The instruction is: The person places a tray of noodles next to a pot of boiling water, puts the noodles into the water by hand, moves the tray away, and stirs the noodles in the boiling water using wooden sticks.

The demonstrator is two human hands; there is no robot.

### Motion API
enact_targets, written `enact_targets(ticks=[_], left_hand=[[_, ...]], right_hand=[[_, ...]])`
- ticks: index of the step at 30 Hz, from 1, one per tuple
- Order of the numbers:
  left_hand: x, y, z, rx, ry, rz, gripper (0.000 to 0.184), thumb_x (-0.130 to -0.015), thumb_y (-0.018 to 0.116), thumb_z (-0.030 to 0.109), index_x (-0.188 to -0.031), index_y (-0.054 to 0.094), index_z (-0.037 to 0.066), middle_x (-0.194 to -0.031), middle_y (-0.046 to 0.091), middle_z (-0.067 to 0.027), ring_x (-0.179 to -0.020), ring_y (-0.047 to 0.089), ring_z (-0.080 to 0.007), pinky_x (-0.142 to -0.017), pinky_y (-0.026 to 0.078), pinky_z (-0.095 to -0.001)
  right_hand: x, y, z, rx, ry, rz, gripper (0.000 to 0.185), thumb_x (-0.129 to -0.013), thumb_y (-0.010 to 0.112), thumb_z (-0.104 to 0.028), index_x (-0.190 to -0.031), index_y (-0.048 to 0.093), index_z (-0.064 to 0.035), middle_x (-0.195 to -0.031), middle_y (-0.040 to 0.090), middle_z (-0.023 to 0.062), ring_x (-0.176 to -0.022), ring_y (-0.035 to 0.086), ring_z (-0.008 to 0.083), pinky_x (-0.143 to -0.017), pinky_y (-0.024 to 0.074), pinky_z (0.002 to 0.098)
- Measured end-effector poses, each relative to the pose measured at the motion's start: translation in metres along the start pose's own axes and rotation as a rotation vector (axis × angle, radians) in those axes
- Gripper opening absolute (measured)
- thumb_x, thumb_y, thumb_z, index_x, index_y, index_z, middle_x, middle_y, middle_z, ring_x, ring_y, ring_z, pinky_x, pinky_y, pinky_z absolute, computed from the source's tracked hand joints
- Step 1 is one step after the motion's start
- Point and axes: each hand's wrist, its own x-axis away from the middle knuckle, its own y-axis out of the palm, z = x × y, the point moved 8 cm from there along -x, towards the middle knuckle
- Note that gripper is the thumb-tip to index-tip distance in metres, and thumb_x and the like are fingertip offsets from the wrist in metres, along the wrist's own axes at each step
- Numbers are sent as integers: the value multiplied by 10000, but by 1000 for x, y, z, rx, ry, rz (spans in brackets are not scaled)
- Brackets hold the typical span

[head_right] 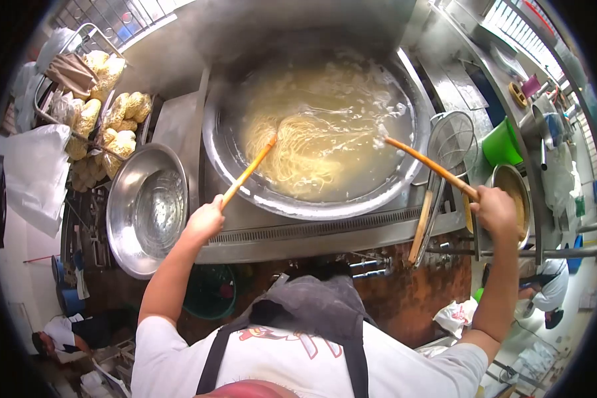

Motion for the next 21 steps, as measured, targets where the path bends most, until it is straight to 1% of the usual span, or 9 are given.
enact_targets(ticks=[2, 4, 6, 9, 14, 15, 18, 19, 21], left_hand=[[-48, 23, 15, 34, -20, -37, 274, -969, 511, 186, -1200, 489, 41, -845, 683, -235, -810, 675, -445, -733, 512, -553], [-82, 25, 57, -2, 8, -53, 417, -1035, 273, 255, -1230, 544, 4, -938, 710, -238, -917, 684, -433, -827, 525, -542], [-131, 40, 77, 68, -12, -92, 436, -1038, 271, 255, -1246, 553, -6, -985, 713, -239, -974, 679, -423, -860, 522, -526], [-180, 53, 102, 75, -36, -156, 463, -1045, 249, 260, -1234, 571, -15, -1058, 706, -240, -1017, 672, -414, -882, 526, -506], [-230, 25, 142, 13, 18, -89, 416, -1040, 312, 209, -1275, 566, -22, -1157, 681, -247, -1079, 658, -401, -913, 526, -488], [-240, 19, 145, 41, -38, -116, 384, -1013, 374, 167, -1300, 543, -24, -1141, 688, -240, -1067, 666, -390, -905, 529, -487], [-244, 15, 161, 13, -9, -157, 400, -988, 408, 134, -1342, 502, -26, -1121, 695, -234, -1034, 680, -380, -871, 541, -488], [-258, 26, 162, -28, 51, -180, 423, -973, 422, 108, -1372, 464, -27, -1076, 708, -227, -985, 697, -365, -823, 553, -477], [-246, 20, 171, -23, 43, -207, 414, -974, 424, 111, -1361, 464, -30, -1047, 714, -224, -954, 704, -356, -785, 556, -466]], right_hand=[[-42, 47, -5, 52, -27, -106, 294, -897, 710, -332, -1046, 651, -86, -980, 722, 155, -942, 696, 347, -819, 543, 482], [-86, 87, -28, -18, -53, -138, 322, -925, 673, -359, -1066, 642, -72, -983, 723, 161, -951, 701, 345, -835, 549, 474], [-135, 131, -62, -76, -126, -131, 327, -940, 652, -351, -1086, 628, -59, -982, 723, 163, -955, 702, 349, -835, 557, 480], [-193, 182, -123, -225, -214, -105, 330, -979, 571, -315, -1146, 590, -32, -1052, 721, 188, -1006, 694, 377, -870, 547, 505], [-254, 175, -212, -387, -239, -49, 328, -983, 551, -300, -1148, 581, -18, -1080, 708, 228, -1029, 685, 398, -887, 546, 502], [-264, 171, -225, -400, -270, -28, 333, -986, 540, -299, -1152, 580, -13, -1088, 705, 235, -1036, 685, 396, -890, 545, 505], [-277, 162, -246, -417, -219, -21, 324, -995, 486, -267, -1163, 589, -9, -1092, 704, 242, -1043, 686, 393, -896, 542, 516], [-283, 159, -247, -415, -219, -28, 321, -995, 459, -246, -1165, 594, -11, -1096, 704, 240, -1050, 684, 393, -906, 538, 518], [-296, 151, -245, -384, -210, -20, 353, -996, 386, -202, -1182, 618, -12, -1116, 708, 221, -1073, 680, 392, -934, 530, 509]])
